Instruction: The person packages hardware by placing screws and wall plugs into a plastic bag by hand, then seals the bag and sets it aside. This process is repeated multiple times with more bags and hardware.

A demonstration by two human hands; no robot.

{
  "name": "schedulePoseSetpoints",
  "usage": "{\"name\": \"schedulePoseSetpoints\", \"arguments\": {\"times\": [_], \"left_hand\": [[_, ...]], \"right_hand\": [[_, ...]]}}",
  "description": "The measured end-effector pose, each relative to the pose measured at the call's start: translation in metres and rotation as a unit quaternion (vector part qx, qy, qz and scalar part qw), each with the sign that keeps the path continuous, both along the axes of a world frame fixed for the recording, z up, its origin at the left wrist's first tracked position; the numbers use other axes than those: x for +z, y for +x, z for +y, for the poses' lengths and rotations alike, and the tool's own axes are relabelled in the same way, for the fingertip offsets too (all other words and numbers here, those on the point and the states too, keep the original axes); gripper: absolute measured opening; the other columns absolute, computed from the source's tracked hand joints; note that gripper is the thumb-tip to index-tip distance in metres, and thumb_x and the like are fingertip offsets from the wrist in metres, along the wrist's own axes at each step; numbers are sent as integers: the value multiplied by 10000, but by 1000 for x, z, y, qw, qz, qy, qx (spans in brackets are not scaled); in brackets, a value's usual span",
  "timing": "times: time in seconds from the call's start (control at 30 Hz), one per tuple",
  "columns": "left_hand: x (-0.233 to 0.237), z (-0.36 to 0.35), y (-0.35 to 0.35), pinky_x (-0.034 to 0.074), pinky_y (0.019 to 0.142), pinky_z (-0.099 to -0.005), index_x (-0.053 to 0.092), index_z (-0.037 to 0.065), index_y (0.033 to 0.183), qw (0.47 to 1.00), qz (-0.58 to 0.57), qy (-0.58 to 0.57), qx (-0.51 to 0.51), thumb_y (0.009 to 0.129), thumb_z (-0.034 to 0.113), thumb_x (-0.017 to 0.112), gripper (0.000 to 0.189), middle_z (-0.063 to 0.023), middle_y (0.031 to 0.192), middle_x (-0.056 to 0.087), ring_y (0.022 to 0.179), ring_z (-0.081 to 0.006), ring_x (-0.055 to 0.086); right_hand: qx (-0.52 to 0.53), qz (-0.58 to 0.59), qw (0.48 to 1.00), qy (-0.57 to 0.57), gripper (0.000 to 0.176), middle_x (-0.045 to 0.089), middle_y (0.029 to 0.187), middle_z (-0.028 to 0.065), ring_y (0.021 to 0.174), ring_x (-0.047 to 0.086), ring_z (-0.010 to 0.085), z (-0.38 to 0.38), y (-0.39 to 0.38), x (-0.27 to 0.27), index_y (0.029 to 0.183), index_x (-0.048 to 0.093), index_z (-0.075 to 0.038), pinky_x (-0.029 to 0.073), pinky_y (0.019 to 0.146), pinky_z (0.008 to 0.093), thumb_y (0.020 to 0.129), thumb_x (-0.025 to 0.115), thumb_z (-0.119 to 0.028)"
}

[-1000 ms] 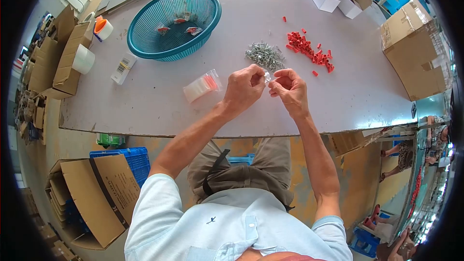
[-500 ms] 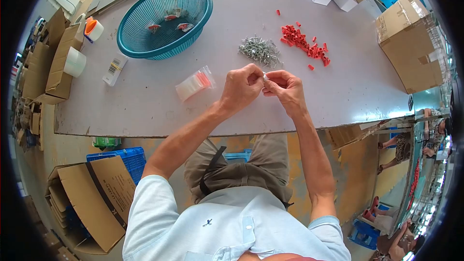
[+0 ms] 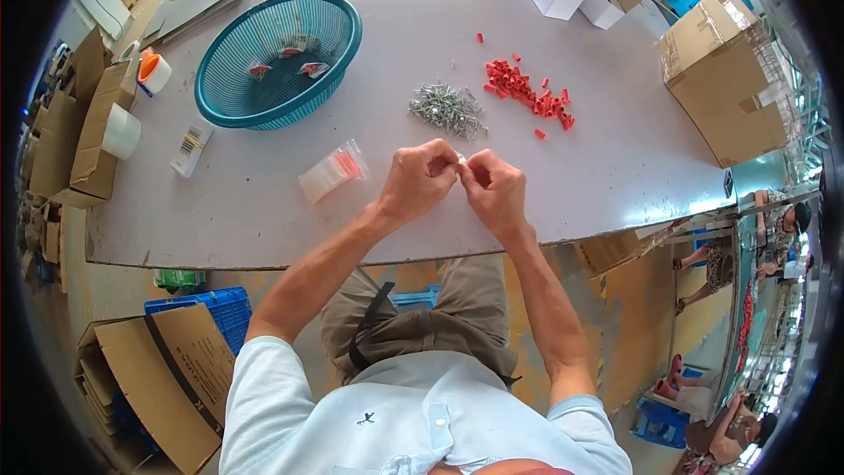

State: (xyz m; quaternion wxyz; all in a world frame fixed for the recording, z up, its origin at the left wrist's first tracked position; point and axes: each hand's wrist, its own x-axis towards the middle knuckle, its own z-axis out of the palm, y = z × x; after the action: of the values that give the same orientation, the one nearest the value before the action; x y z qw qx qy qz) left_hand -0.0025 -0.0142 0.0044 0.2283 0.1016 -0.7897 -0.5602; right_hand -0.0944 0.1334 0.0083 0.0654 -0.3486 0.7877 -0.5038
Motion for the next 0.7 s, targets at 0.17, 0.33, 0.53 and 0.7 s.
{"name": "schedulePoseSetpoints", "arguments": {"times": [0.17,0.33,0.53,0.7], "left_hand": [[-2,-8,-6,548,593,-237,699,-35,918,998,-1,39,44,890,5,677,54,-66,745,710,668,-76,669],[2,-9,-6,555,586,-240,697,-32,914,998,-10,51,42,890,8,676,51,-60,754,708,659,-86,673],[-2,-10,-8,555,584,-239,700,-32,920,998,-2,45,51,894,7,672,55,-56,764,710,658,-87,670],[0,-11,-8,556,588,-240,703,-36,922,997,-8,48,58,892,15,678,64,-58,768,713,662,-87,668]], "right_hand": [[-49,33,998,-7,91,728,741,121,658,709,180,8,-25,15,929,732,-7,551,605,316,899,739,-93],[-27,133,978,158,181,741,783,154,711,737,249,2,-88,19,933,736,7,577,697,377,879,749,-166],[44,184,945,267,208,730,789,186,735,726,320,-24,-105,19,906,715,14,575,706,415,854,747,-185],[46,259,911,317,187,719,747,168,694,728,266,-25,-93,22,911,703,23,573,636,395,862,731,-155]]}}
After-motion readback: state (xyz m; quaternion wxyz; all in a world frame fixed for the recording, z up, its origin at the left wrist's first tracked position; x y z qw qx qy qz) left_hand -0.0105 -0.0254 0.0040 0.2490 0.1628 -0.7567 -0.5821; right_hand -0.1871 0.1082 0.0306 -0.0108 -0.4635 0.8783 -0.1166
